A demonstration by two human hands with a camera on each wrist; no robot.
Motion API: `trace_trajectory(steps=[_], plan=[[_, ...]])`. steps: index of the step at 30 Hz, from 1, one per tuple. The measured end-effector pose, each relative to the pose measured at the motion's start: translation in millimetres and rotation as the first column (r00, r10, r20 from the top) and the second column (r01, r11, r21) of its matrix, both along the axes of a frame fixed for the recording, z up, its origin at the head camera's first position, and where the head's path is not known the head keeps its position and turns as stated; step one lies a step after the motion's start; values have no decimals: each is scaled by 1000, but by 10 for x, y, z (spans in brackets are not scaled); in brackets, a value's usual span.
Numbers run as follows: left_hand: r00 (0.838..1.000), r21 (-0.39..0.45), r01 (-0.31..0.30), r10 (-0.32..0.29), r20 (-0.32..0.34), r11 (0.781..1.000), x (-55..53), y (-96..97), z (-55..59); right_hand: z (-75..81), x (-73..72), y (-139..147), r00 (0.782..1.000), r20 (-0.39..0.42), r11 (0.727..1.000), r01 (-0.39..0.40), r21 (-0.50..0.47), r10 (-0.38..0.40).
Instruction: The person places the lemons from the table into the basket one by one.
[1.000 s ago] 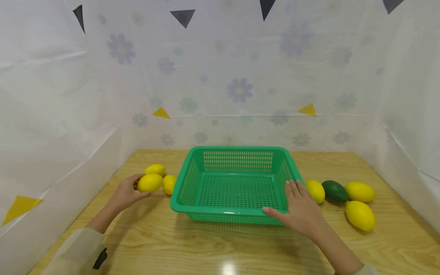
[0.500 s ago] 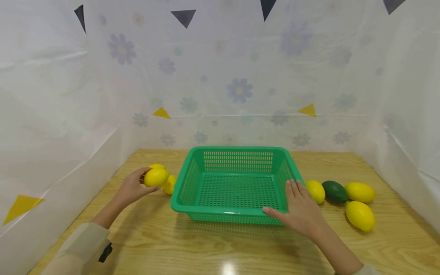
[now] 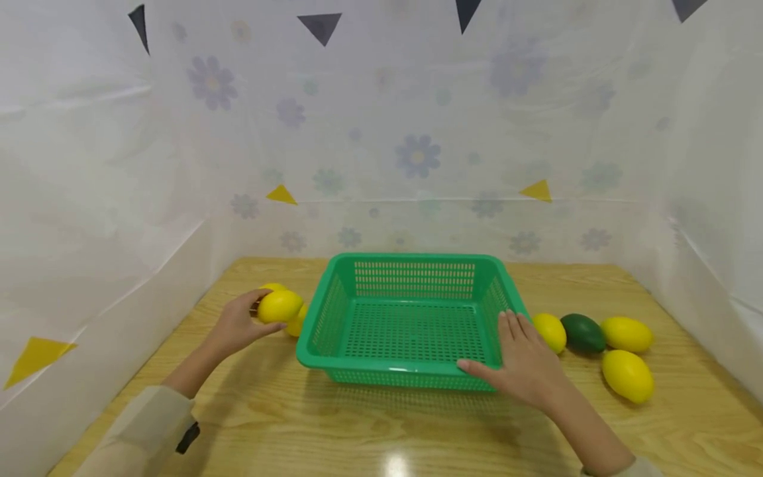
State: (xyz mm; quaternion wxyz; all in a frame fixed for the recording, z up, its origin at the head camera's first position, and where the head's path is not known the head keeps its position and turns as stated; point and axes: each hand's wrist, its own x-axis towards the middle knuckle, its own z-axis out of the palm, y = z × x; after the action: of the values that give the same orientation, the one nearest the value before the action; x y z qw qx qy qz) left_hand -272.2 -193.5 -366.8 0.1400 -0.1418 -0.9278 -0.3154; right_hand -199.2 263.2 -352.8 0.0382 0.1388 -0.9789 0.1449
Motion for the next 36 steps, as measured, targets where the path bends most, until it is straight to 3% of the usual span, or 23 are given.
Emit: trace_trajectory(steps=[5, 17, 36], plan=[[1000, -5, 3, -3, 4, 1000, 8, 25, 23, 15, -5, -5, 1000, -30, 1000, 3, 31, -2], [1000, -24, 15, -15, -1, 1000, -3, 104, 82, 23, -24, 2, 1000, -3, 1000, -6, -24, 6], [996, -22, 57, -58, -72, 998, -37, 172, 232, -2, -38, -13, 1000, -15, 1000, 13, 0, -13]])
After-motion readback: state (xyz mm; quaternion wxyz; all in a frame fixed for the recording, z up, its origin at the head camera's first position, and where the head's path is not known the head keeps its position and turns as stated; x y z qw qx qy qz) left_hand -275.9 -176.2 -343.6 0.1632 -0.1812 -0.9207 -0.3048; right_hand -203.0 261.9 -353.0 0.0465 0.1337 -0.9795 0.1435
